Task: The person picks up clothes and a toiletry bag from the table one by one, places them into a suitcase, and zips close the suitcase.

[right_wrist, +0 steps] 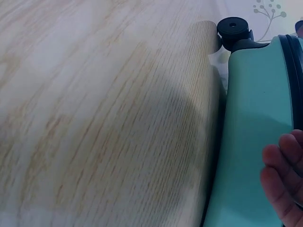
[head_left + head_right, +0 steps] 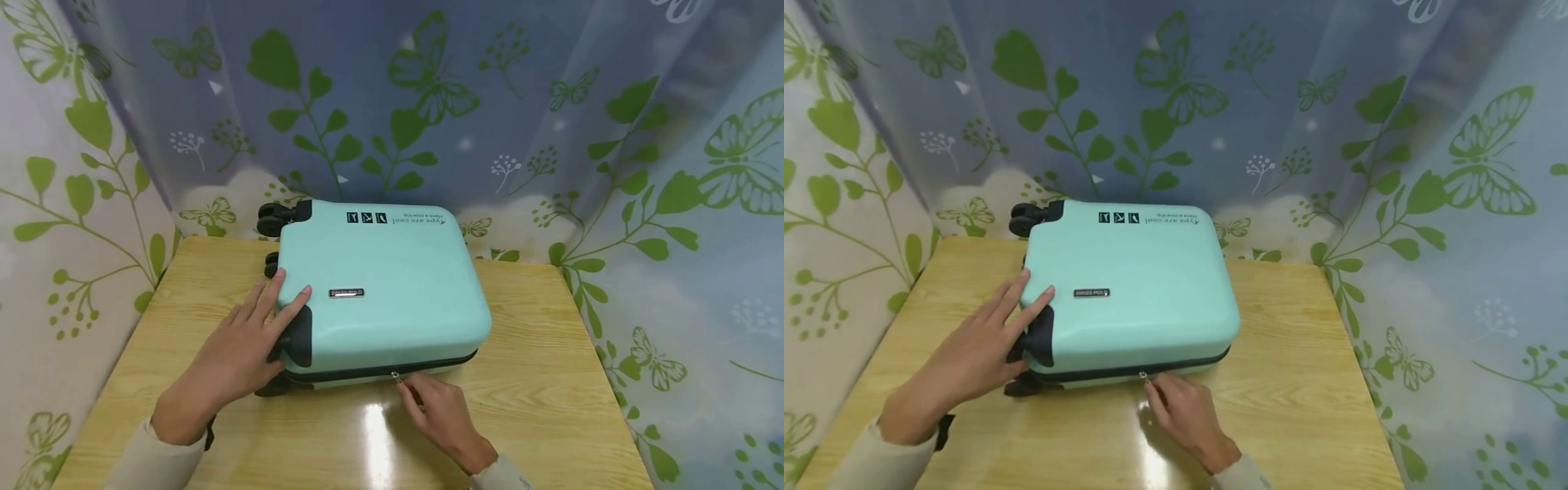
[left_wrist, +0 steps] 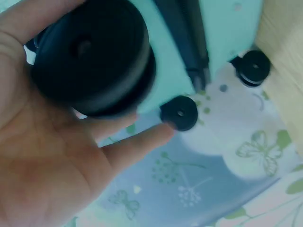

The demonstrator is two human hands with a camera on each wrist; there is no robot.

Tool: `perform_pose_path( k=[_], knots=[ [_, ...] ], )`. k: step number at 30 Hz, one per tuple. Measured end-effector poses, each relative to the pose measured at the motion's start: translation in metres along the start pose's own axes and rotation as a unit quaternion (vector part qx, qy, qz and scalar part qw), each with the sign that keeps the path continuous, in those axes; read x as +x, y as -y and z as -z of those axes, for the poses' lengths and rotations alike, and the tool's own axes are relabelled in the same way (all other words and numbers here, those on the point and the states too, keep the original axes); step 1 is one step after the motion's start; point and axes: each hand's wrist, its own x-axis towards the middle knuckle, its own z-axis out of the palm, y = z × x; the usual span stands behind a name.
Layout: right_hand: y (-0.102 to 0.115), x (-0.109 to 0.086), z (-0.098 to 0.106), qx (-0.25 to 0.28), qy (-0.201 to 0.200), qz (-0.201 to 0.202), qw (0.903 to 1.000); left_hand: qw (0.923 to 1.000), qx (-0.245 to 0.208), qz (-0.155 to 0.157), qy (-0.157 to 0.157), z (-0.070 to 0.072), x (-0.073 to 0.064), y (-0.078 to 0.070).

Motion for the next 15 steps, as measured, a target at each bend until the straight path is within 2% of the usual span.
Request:
perform_pose_path(
  k=[2,4,8,11,15],
  knots=[
    [0.0008,0.0003,-0.0009,0.0,0.01,-0.007,0.9999,0.9998,-0.008,0.014,-0.01,-0.001,-0.0027,0.0018],
    [0.0015,0.0007,-0.0018,-0.003,0.019,-0.011,0.9998,0.9994,0.002,0.018,-0.031,-0.0026,-0.0036,0.0015],
    [0.0031,0.0022,-0.0031,-0.009,0.024,-0.009,0.9996,0.9943,0.058,0.023,-0.086,-0.0071,-0.0027,-0.0025],
    [0.0028,0.0033,-0.0037,-0.009,0.001,0.006,0.9999,0.9894,0.09,0.021,-0.112,-0.0094,-0.0019,-0.0032],
    [-0.0001,0.0044,-0.002,-0.014,-0.044,0.041,0.9981,0.9853,0.108,0.006,-0.132,-0.0093,-0.003,0.0009]
  ],
)
